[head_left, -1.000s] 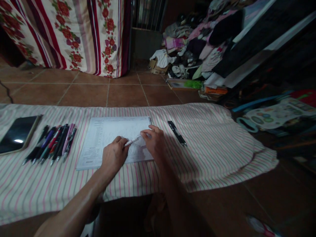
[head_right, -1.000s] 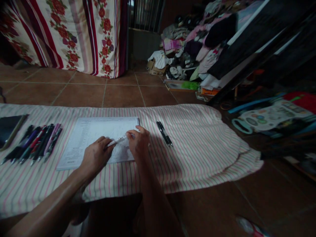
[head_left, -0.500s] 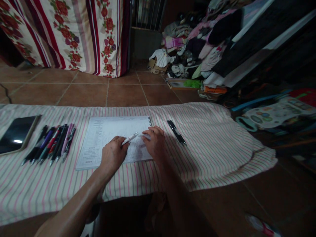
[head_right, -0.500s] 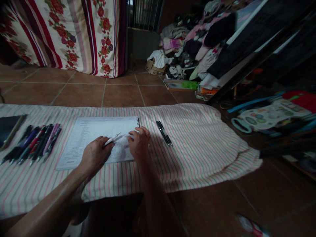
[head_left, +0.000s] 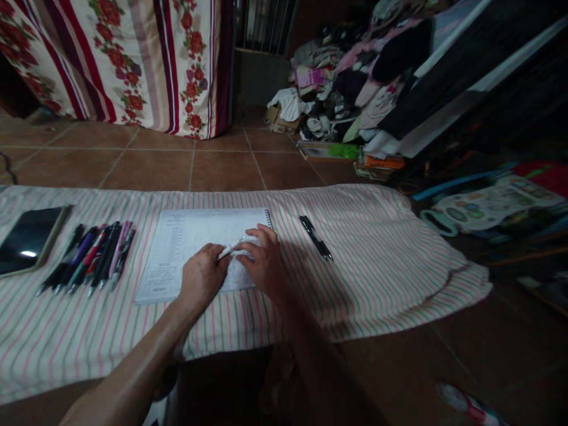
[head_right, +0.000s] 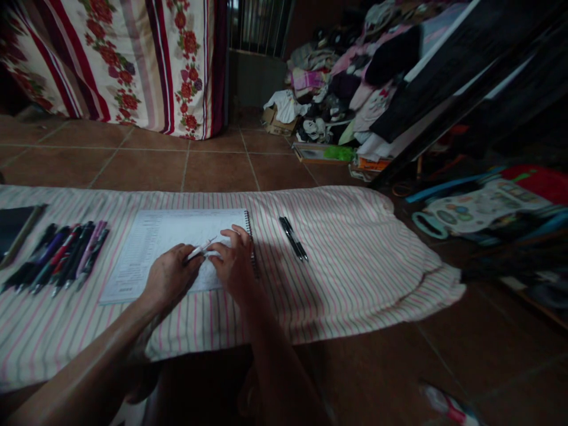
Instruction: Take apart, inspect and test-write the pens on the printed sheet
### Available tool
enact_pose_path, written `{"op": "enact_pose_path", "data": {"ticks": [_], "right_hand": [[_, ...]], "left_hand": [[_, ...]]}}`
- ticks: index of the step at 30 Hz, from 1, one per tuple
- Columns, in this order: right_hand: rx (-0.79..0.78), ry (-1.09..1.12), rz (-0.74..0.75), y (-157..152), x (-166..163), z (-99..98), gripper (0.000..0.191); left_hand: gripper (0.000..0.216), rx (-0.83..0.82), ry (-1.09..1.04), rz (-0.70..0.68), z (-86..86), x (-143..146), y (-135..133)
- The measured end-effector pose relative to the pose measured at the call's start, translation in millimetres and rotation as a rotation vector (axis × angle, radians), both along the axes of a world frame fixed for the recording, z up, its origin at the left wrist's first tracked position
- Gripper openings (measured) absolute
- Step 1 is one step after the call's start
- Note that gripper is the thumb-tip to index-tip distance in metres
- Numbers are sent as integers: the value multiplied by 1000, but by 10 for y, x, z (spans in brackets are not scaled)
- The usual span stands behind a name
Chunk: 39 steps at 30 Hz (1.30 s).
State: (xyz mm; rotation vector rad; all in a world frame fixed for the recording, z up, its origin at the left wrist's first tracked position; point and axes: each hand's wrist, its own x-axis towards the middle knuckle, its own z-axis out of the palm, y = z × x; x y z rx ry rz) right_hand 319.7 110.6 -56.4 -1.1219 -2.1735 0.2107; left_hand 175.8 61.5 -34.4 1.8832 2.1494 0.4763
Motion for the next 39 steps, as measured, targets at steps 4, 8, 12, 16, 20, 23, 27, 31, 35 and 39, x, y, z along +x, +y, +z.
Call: {"op": "enact_pose_path", "data": {"ticks": [4, 8, 12, 16, 20, 23, 27, 31, 35, 39], "right_hand": [[-25, -37, 29, -30, -70, -2, 8], [-29, -50, 28, -19, -97, -16, 6], [-14, -43, 35, -9, -108, -29, 7], [31, 20, -32, 49, -92, -32, 8], [55, 121, -167, 168, -33, -49, 7], [54, 162, -240, 243, 1, -78, 7], [28, 143, -275, 287, -3, -104, 7], [-9, 120, -281, 297, -35, -105, 9], [-18, 98, -293, 292, -48, -104, 11], [-16, 83, -292, 286, -31, -112, 12]], "left_hand": [[19, 18, 16, 5, -8, -5, 3], [19, 18, 20, 5, -14, -3, 3], [20, 17, -22, 10, -3, -13, 2], [25, -16, -123, 29, 55, -47, -9], [27, -27, -76, 60, 109, -69, -43], [28, 0, 16, 48, 120, -70, -68], [29, 11, 70, 46, 111, -75, -80], [29, 9, 63, 31, 101, -87, -86], [29, 6, 51, 31, 112, -88, -94], [29, -9, 28, 17, 132, -75, -100]]}}
